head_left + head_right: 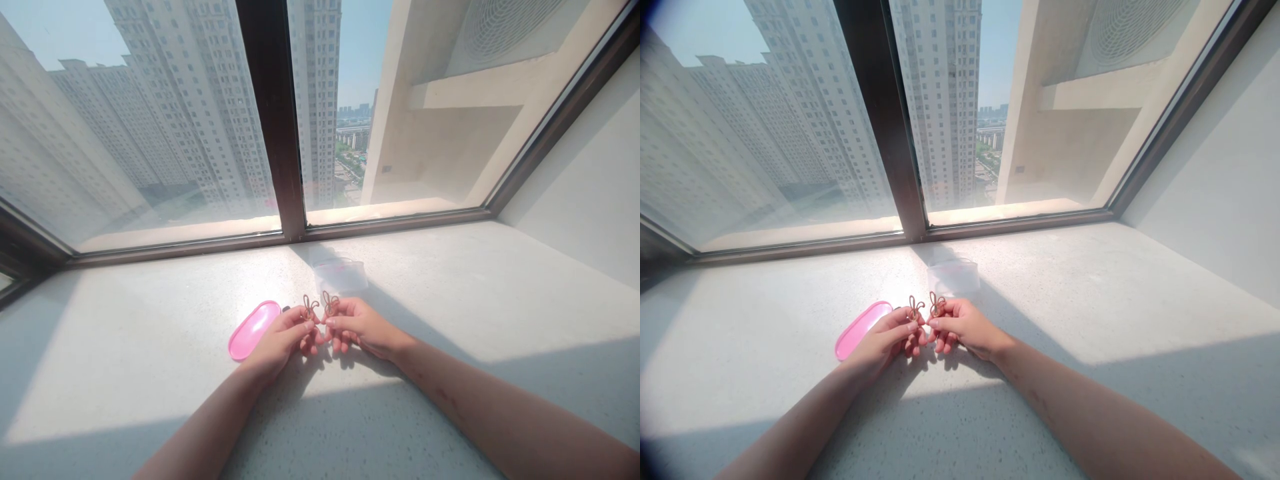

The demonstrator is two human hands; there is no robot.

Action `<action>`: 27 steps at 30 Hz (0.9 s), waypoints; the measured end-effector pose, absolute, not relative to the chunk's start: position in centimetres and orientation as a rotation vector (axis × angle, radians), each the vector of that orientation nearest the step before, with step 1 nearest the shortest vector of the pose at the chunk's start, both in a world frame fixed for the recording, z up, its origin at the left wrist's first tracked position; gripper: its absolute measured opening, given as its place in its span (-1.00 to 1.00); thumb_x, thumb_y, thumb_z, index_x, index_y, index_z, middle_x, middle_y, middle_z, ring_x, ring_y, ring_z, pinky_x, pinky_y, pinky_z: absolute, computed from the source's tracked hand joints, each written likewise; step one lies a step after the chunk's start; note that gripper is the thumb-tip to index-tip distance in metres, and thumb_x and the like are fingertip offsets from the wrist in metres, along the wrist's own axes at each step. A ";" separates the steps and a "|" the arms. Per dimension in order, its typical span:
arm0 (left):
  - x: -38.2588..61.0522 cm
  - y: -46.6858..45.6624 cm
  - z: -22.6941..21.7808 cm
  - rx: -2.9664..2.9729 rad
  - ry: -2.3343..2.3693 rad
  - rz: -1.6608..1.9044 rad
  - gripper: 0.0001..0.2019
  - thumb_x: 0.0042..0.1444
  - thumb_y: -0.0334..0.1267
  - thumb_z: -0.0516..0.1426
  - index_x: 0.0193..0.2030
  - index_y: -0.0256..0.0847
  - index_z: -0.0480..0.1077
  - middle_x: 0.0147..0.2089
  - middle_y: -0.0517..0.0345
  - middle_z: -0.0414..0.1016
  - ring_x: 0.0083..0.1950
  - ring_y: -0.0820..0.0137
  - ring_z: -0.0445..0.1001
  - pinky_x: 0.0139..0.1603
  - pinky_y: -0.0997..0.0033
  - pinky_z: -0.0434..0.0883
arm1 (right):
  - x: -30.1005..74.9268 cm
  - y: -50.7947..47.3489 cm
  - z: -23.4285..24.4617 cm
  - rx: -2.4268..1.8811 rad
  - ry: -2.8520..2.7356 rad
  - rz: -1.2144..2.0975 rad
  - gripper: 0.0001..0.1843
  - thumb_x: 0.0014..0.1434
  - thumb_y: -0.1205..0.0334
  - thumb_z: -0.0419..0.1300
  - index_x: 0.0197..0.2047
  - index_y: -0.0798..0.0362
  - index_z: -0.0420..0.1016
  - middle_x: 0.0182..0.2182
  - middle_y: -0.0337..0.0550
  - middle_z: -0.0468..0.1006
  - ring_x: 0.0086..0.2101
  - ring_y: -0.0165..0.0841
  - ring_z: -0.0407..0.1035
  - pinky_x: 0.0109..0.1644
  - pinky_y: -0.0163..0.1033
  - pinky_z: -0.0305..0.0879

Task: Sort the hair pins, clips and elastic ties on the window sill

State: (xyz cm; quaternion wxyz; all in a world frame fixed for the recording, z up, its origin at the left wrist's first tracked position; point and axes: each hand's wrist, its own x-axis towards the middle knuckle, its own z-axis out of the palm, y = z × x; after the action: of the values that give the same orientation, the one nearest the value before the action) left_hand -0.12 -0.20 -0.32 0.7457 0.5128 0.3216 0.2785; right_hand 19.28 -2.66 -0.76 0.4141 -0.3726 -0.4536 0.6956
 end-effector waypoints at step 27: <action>0.1 -0.2 0.0 1.094 0.730 0.614 -0.83 0.11 -0.19 0.20 -0.27 -0.26 0.37 -0.39 0.11 0.50 -0.46 0.48 0.40 -0.42 0.49 0.24 | 19.3 -2.7 -0.7 -0.951 -1.139 1.741 -0.75 0.04 0.18 0.32 -0.32 0.19 0.43 -0.50 -0.12 0.54 -0.60 -0.46 0.43 -0.61 -0.46 0.28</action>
State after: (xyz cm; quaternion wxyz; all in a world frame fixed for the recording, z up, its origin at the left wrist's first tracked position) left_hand 0.05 -0.25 -0.04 0.7480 0.5004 0.3338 0.2806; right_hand 19.34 -2.74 -0.70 0.4141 -0.3784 -0.4533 0.6928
